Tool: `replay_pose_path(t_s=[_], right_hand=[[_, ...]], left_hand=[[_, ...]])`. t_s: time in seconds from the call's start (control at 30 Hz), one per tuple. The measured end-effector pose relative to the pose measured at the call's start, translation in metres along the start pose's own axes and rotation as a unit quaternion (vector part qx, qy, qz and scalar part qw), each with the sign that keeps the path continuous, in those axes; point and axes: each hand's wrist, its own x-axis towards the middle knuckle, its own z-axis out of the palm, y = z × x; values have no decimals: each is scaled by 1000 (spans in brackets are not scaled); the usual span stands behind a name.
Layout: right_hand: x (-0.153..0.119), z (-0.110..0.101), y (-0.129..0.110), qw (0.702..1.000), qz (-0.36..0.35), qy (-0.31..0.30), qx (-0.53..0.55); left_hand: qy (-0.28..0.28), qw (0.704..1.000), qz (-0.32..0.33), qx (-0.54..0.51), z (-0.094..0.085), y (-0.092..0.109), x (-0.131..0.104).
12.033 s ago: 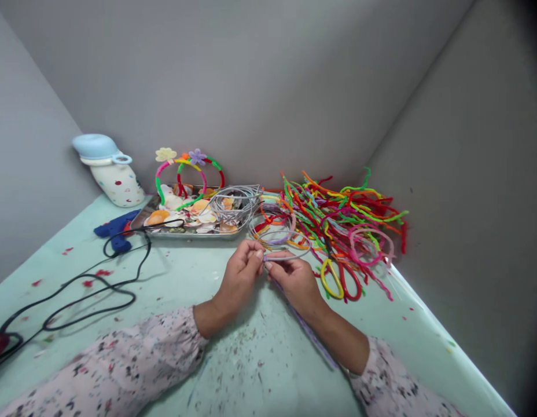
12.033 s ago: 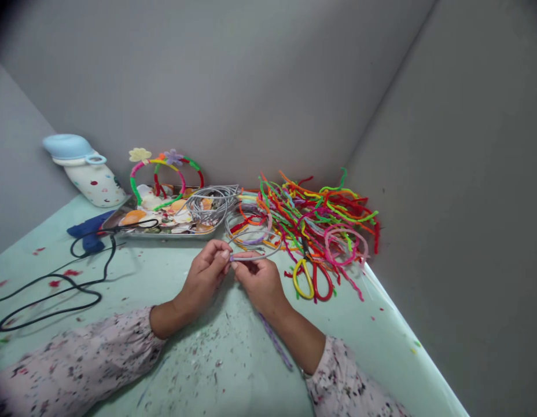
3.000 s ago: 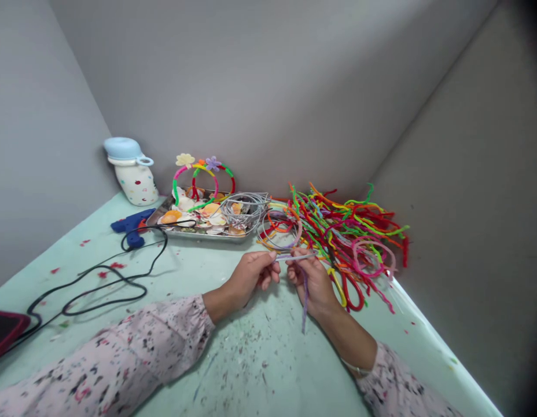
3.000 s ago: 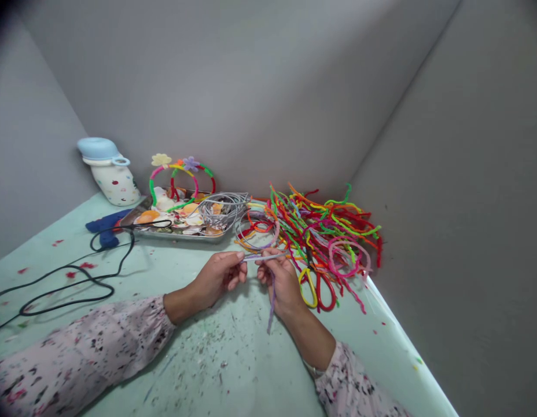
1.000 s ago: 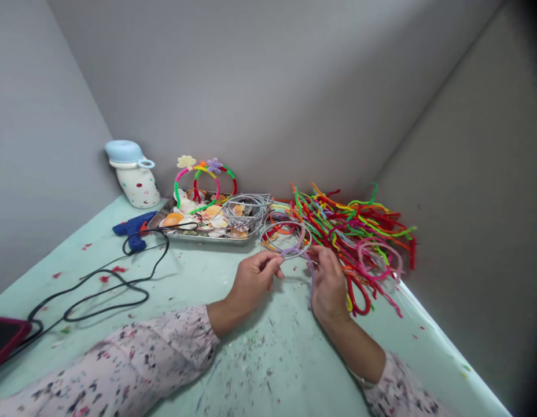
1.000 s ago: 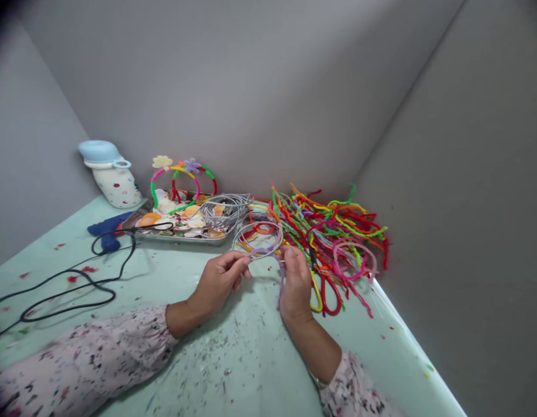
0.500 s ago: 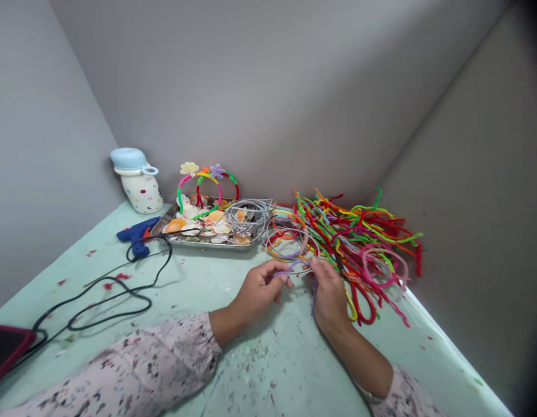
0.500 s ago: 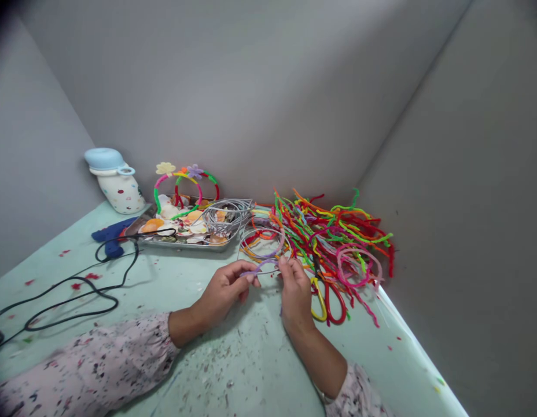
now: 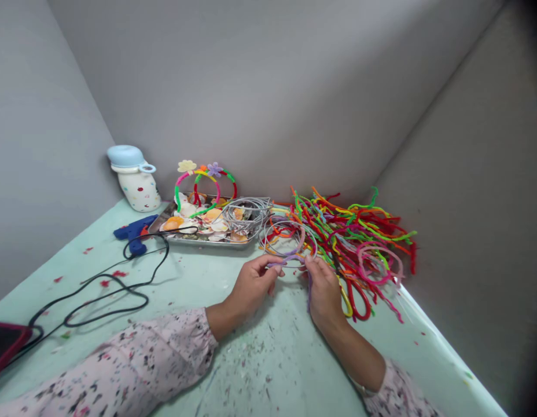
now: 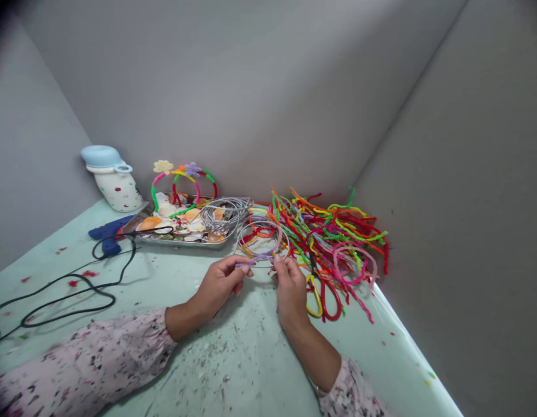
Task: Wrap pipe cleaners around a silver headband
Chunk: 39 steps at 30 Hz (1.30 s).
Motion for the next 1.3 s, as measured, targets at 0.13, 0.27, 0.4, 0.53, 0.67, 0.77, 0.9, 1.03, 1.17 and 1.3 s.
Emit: replay_pose_path(t_s=[0.13,0.27,0.4,0.53,0.67,0.77,0.9,1.03,1.17,1.3], right_hand=[[0,0,0,1000,10,-9,0],[-1,0,-1,999,28,-24,4],[-1,-1,-1,999,24,-27,0],[-1,-1,2,999,31,-24,6],[0,-1,3,999,32,-17,14],[0,0,2,999,30,-9,9],[0,0,1,1000,21,-7,5],[0,-1,1,1000,21,-8,-3],[0,-1,2,1000,24,-9,-3],[1,-1,3,1000,25,-1,0]], left_hand=[[-5,1000,-4,-8,-1,0,0],[-33,999,5,-36,-2,-1,-2],[-31,998,0,-54,-2,0,-2],[-22,999,-6,-48,-1,1,-1],[-27,999,-9,-35,-1,0,0],[-38,999,-3,-32,-2,-1,-1],[-40,999,0,-35,-3,-2,0],[-44,997,-9,-54,-3,-3,1],[-46,998,-11,-52,-2,-3,2],[-38,999,-13,-35,-2,-2,2]])
